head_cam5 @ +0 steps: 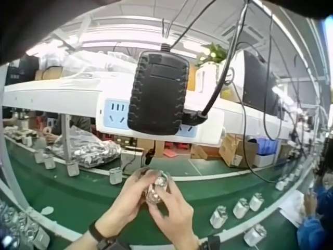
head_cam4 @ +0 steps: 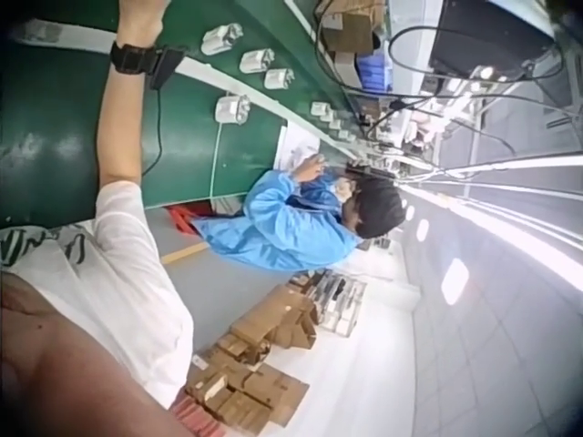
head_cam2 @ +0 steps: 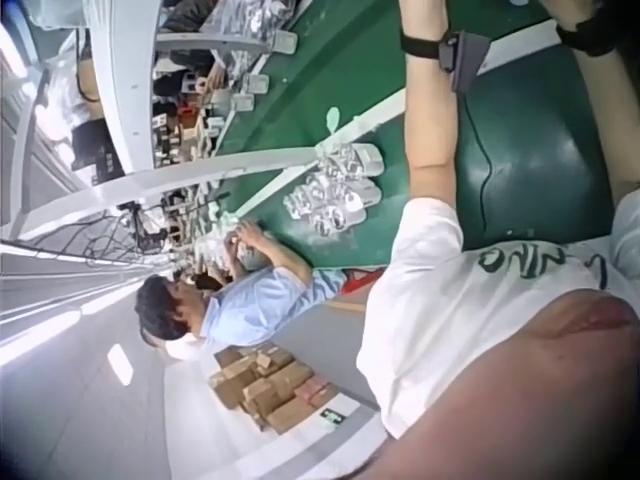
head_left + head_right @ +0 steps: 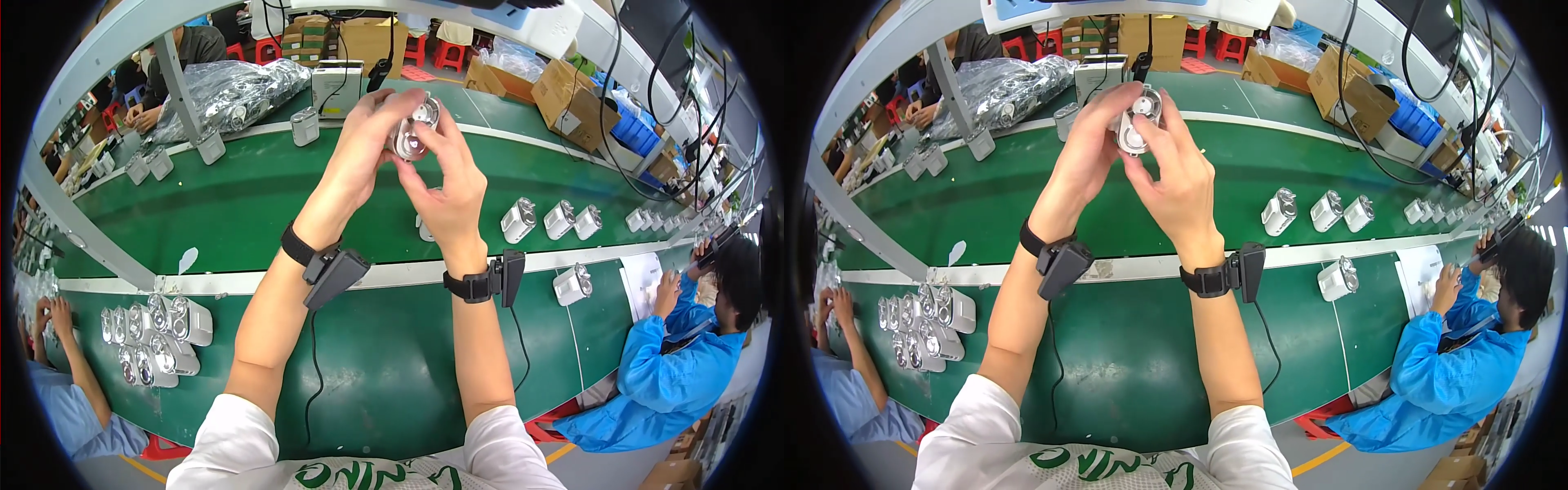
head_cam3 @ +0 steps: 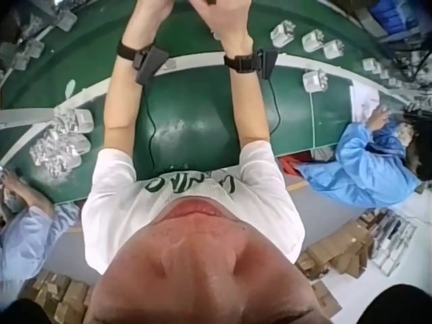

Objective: The person picks up a light from the conveyor belt, turns it over by hand, and presses the lens into the housing. They then place the assembled light back onto the belt and repeat the process.

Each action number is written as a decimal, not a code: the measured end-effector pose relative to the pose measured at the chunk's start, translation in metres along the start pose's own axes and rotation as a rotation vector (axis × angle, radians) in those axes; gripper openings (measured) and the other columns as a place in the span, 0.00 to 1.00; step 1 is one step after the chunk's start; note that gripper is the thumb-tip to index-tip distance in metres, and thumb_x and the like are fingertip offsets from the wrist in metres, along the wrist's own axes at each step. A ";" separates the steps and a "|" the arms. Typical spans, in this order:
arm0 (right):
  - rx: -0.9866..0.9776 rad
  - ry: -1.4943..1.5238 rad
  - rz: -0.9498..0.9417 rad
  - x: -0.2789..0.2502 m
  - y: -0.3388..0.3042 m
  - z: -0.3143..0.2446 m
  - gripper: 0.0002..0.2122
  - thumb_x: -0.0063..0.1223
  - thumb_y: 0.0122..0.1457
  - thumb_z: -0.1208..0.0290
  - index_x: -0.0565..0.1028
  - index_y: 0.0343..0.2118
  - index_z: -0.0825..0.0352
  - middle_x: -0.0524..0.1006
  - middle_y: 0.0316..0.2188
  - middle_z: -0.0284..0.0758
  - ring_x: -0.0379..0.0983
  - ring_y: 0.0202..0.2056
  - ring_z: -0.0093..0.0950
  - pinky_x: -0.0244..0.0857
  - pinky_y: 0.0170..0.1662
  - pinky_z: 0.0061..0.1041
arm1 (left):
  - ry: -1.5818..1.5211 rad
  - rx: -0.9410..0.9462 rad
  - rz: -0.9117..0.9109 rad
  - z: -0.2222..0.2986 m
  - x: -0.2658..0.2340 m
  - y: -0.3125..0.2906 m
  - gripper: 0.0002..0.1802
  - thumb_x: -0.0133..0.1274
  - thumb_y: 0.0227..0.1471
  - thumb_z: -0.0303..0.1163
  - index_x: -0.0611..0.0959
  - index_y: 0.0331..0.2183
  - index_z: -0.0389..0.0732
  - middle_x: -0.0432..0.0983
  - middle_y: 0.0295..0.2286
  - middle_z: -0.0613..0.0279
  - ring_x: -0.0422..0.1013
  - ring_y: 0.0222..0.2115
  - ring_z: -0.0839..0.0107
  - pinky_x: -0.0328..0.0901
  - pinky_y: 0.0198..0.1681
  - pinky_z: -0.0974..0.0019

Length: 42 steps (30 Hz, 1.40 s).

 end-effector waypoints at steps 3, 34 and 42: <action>-0.049 -0.031 -0.051 0.006 -0.001 -0.005 0.24 0.70 0.44 0.79 0.76 0.47 0.66 0.73 0.54 0.50 0.76 0.50 0.38 0.73 0.49 0.30 | -0.015 0.057 0.044 -0.001 0.000 -0.004 0.41 0.64 0.48 0.45 0.68 0.52 0.26 0.75 0.38 0.57 0.74 0.34 0.73 0.70 0.38 0.72; 0.623 0.773 -0.046 -0.012 0.016 -0.044 0.26 0.49 0.57 0.86 0.62 0.60 0.80 0.73 0.52 0.42 0.71 0.50 0.24 0.64 0.55 0.24 | 0.988 1.103 0.361 0.057 0.013 -0.052 0.41 0.65 0.24 0.35 0.77 0.49 0.42 0.72 0.38 0.57 0.71 0.38 0.56 0.71 0.31 0.59; 0.693 0.732 -0.045 -0.004 0.012 -0.030 0.25 0.50 0.58 0.85 0.63 0.60 0.79 0.76 0.46 0.39 0.72 0.46 0.21 0.65 0.52 0.21 | 1.012 1.009 0.364 0.050 0.007 -0.046 0.42 0.67 0.26 0.36 0.77 0.50 0.41 0.73 0.38 0.57 0.71 0.38 0.56 0.70 0.34 0.58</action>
Point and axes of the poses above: each hand's wrist, its own y-axis towards the middle knuckle, its own x-axis out of the palm, z = x × y, the point moved 5 cm from there along y, towards the middle knuckle
